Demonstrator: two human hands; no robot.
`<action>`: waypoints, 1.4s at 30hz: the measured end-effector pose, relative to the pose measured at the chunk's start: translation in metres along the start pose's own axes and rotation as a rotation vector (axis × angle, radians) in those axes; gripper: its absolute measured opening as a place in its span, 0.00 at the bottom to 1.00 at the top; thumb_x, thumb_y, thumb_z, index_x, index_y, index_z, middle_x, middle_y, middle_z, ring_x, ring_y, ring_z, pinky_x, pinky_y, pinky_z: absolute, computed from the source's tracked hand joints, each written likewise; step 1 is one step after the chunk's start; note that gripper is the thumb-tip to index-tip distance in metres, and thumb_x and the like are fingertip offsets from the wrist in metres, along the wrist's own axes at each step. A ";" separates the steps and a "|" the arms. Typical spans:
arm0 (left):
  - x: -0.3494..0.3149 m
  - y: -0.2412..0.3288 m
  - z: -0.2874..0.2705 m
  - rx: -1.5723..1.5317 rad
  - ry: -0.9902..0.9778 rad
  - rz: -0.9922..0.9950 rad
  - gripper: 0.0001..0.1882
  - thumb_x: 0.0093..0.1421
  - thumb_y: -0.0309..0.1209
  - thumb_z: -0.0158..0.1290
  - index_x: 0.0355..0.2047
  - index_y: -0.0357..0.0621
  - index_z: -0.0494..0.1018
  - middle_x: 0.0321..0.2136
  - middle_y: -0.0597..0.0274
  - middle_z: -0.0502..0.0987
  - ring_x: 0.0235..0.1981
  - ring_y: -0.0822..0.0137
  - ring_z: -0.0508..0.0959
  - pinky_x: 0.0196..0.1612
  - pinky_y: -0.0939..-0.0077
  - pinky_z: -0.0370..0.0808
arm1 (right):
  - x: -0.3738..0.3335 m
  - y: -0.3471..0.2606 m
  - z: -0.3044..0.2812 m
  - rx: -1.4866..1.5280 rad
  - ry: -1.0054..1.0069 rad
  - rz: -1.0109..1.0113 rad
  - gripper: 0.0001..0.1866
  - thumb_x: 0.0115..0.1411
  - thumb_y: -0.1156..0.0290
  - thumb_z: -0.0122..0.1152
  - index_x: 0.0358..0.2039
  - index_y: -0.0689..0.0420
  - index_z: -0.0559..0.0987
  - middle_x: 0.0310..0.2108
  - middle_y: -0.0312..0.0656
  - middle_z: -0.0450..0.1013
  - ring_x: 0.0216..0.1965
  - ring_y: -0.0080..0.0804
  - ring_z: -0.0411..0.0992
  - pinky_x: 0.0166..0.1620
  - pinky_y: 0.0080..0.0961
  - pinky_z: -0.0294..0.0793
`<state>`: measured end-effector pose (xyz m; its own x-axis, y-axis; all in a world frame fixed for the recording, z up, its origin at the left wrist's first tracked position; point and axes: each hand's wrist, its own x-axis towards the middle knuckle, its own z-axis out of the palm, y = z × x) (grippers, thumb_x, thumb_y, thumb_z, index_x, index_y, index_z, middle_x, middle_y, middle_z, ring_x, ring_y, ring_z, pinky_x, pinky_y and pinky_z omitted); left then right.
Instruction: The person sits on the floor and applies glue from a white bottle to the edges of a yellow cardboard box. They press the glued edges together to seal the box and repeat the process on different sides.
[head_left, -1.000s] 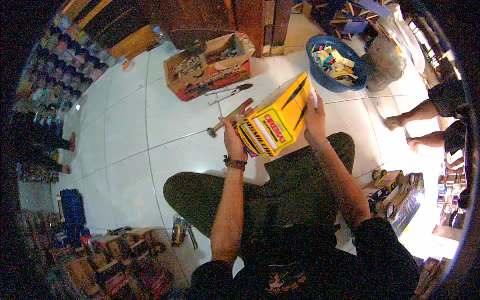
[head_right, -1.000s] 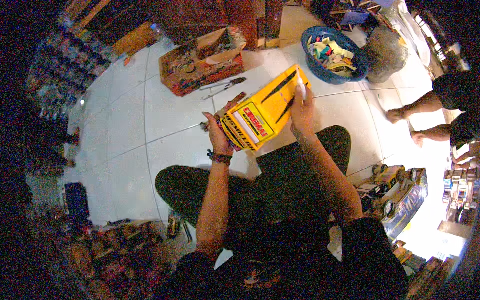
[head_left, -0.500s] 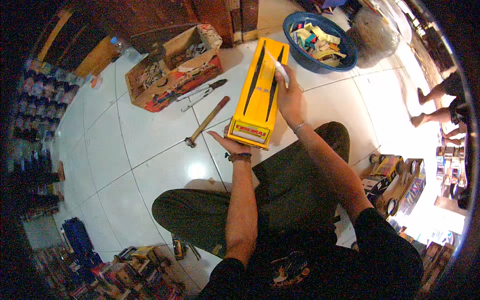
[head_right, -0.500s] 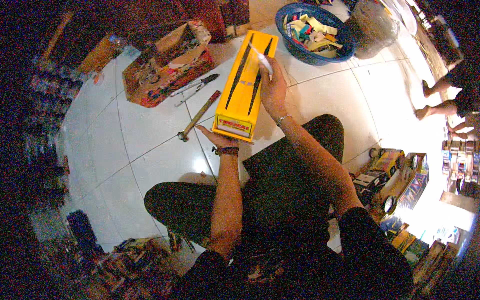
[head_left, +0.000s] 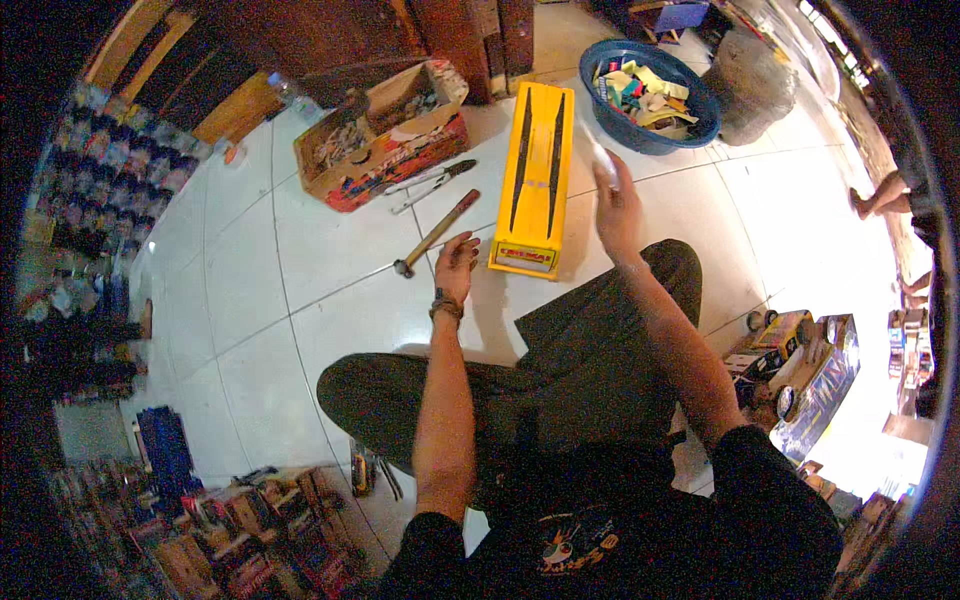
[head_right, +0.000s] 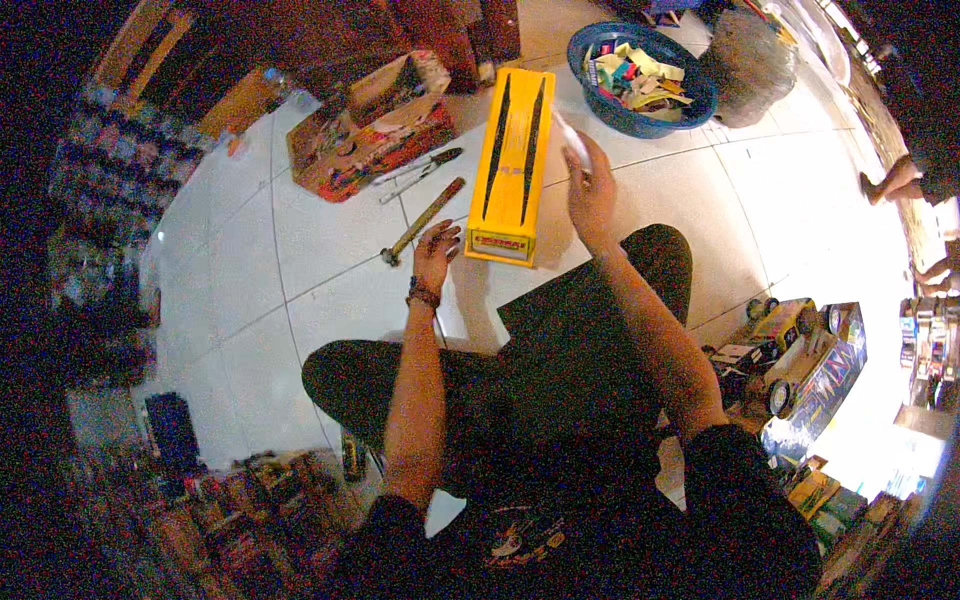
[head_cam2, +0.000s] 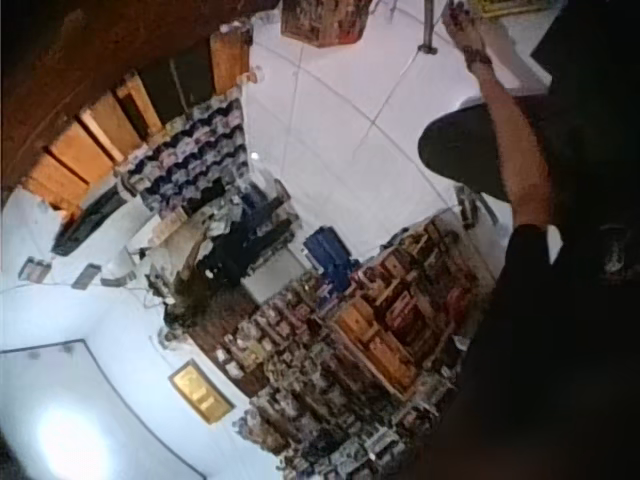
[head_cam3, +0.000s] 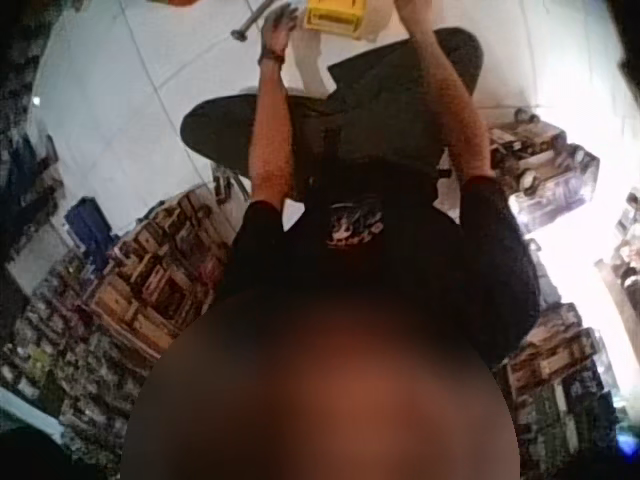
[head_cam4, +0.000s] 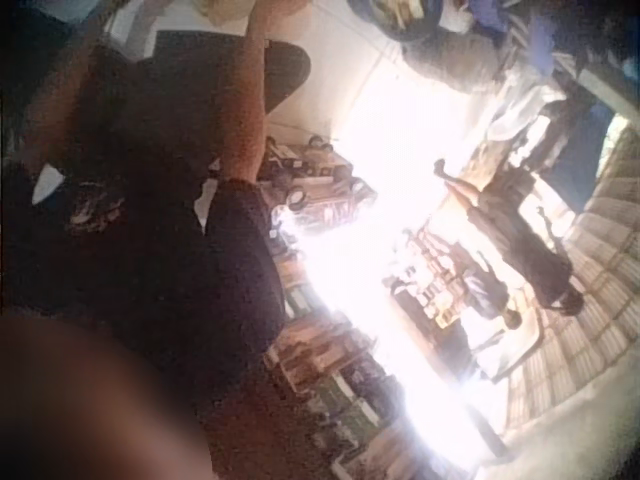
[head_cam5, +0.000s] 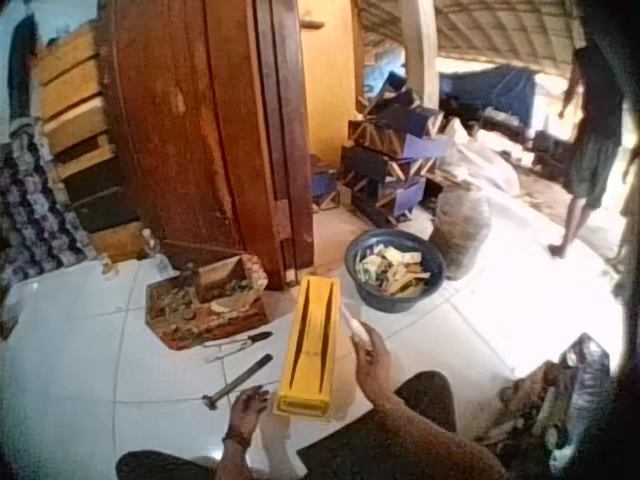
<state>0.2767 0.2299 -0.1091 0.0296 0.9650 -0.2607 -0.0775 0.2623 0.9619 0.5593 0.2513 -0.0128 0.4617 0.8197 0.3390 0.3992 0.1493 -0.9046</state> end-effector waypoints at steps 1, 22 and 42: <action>-0.007 0.006 -0.007 0.184 -0.078 0.071 0.18 0.66 0.35 0.55 0.54 0.45 0.74 0.49 0.57 0.79 0.49 0.60 0.78 0.50 0.69 0.76 | -0.013 -0.003 -0.016 0.055 -0.042 0.069 0.19 0.70 0.63 0.54 0.58 0.54 0.72 0.42 0.46 0.80 0.38 0.34 0.78 0.39 0.29 0.77; -0.012 0.038 -0.025 0.896 -0.416 0.289 0.14 0.61 0.41 0.57 0.38 0.45 0.82 0.32 0.54 0.83 0.33 0.54 0.84 0.40 0.65 0.80 | -0.069 -0.036 0.042 -0.137 -0.314 0.086 0.18 0.71 0.62 0.51 0.59 0.53 0.70 0.44 0.47 0.81 0.47 0.34 0.79 0.49 0.31 0.76; -0.002 -0.017 -0.042 0.935 -0.504 0.295 0.23 0.50 0.45 0.67 0.43 0.49 0.79 0.36 0.57 0.83 0.37 0.51 0.83 0.43 0.58 0.79 | -0.068 -0.075 0.001 -0.132 -0.835 0.177 0.13 0.66 0.68 0.61 0.46 0.64 0.76 0.33 0.41 0.79 0.33 0.22 0.75 0.39 0.20 0.73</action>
<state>0.2364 0.2240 -0.1281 0.5533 0.8191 -0.1512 0.6299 -0.2928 0.7194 0.4970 0.1852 0.0313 -0.1868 0.9707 -0.1512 0.4888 -0.0416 -0.8714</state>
